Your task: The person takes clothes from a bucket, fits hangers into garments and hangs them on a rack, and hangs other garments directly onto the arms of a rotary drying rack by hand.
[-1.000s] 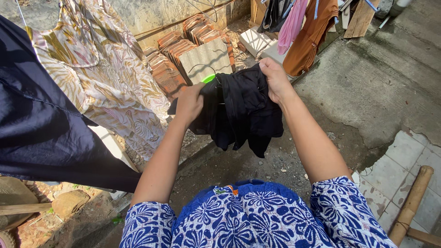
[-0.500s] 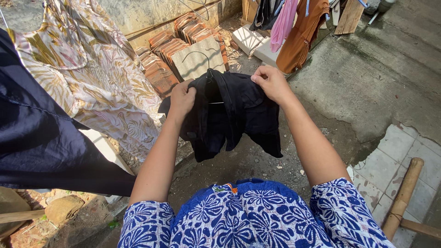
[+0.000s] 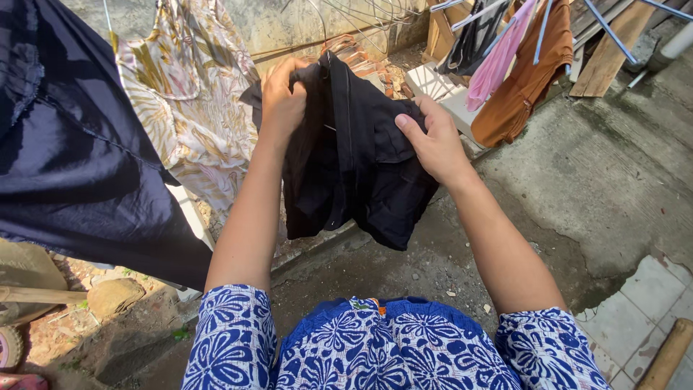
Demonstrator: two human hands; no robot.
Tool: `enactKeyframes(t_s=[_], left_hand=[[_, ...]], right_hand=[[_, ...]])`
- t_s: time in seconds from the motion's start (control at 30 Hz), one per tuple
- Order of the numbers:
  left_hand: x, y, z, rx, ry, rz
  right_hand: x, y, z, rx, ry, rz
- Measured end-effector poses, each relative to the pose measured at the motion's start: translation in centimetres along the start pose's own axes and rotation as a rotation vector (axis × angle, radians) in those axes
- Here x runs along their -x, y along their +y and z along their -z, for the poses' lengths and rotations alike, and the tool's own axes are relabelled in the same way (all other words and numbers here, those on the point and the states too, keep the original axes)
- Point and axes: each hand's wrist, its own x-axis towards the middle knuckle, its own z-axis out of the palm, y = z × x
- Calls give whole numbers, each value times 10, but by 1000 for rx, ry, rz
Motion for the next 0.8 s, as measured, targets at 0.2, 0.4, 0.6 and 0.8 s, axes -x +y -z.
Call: enactKeyframes(t_s=[0.2, 0.4, 0.6, 0.8], left_hand=[[-48, 0, 36, -108, 363, -51], [-42, 28, 56, 125, 313, 1], [-12, 64, 71, -36, 349, 11], [-2, 94, 69, -228, 363, -88]], right_hand=[[-82, -37, -14, -179, 56, 250], [-194, -6, -40, -290, 141, 294], [-212, -6, -100, -219, 273, 375], [-168, -42, -92, -578, -61, 41]])
